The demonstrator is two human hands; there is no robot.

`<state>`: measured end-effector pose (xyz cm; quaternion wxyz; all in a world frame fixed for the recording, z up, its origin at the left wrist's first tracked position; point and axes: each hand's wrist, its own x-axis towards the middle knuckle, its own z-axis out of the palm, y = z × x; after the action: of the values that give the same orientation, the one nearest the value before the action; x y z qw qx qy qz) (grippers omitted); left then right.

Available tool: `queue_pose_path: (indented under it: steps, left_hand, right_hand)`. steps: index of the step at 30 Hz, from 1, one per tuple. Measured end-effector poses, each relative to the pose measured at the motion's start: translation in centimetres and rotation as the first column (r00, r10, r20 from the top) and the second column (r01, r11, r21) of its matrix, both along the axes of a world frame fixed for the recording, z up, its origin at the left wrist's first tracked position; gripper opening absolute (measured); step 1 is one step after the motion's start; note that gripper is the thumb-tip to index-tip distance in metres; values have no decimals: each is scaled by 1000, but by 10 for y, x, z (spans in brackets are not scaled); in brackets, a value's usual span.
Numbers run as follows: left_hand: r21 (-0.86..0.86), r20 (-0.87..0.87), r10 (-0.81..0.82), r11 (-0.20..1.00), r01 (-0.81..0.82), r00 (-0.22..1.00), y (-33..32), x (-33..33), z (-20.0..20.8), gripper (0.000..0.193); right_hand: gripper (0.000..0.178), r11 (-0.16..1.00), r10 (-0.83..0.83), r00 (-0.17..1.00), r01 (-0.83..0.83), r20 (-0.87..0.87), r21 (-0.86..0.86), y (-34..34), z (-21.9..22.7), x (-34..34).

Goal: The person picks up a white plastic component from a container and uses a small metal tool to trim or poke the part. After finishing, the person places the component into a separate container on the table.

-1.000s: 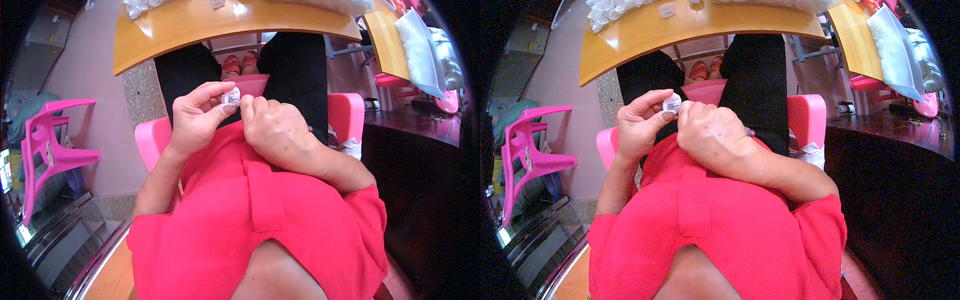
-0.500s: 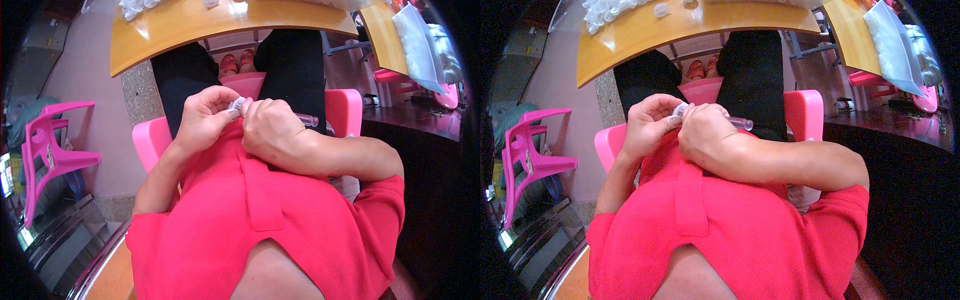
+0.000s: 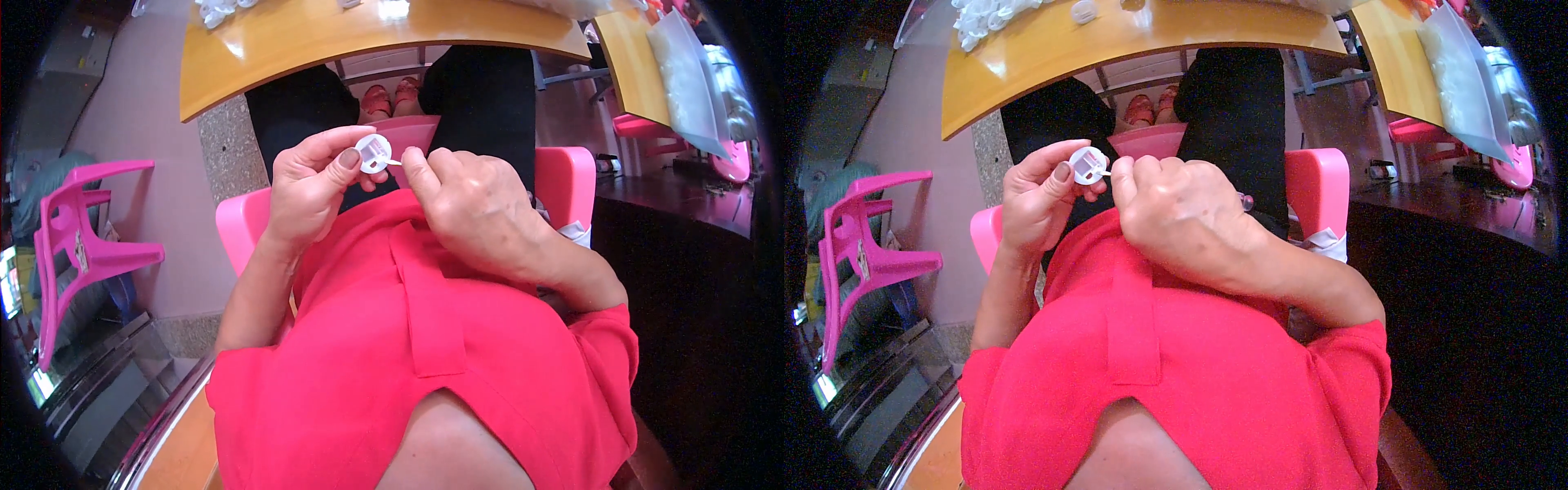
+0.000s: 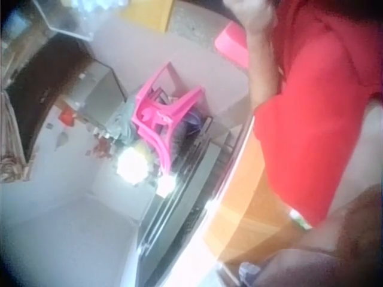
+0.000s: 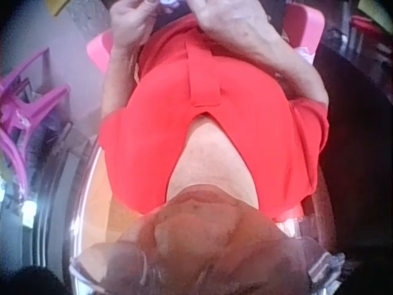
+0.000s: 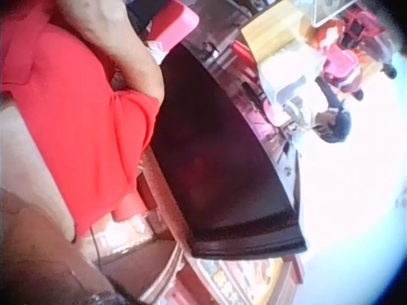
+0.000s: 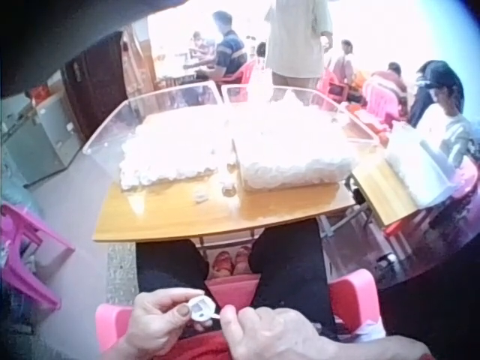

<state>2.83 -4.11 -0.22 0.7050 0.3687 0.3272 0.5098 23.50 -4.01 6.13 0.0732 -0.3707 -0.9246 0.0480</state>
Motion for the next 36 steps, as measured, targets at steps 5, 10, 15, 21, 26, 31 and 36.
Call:
queue_pose_path:
  steps: [5, 10, 15, 21, 26, 31, 36]
  left_hand:
    - [47, -95, 7, 999, -2, 995, -1, 2, 3, 28]
    - [75, -116, 26, 997, -17, 993, -2, 3, 2, 27]
    - [61, -110, -15, 998, 22, 994, -2, 2, 2, 25]
    - [12, -114, -51, 999, 53, 992, -1, 2, 2, 21]
    - [-10, -255, -69, 998, 69, 964, -2, 5, 10, 17]
    - [-61, -292, -105, 994, 91, 951, -2, 5, 14, 15]
    - [-42, -312, -125, 992, 118, 942, 0, 2, 12, 16]
  right_hand:
    - [33, 996, 13, 1000, -14, 11, 86, -1, -1, -6]
    - [35, 989, 42, 997, -51, 68, 137, -2, -5, -11]
    - [33, 991, 41, 996, -50, 76, 128, 0, -4, -12]
    - [17, 970, 116, 987, -136, 113, 199, 2, -2, -13]
    - [12, 933, 193, 949, -257, 251, 253, 6, 3, -12]
    - [12, 903, 289, 915, -358, 281, 239, 8, 4, -11]
    - [12, 924, 313, 920, -352, 235, 149, 11, 6, -10]
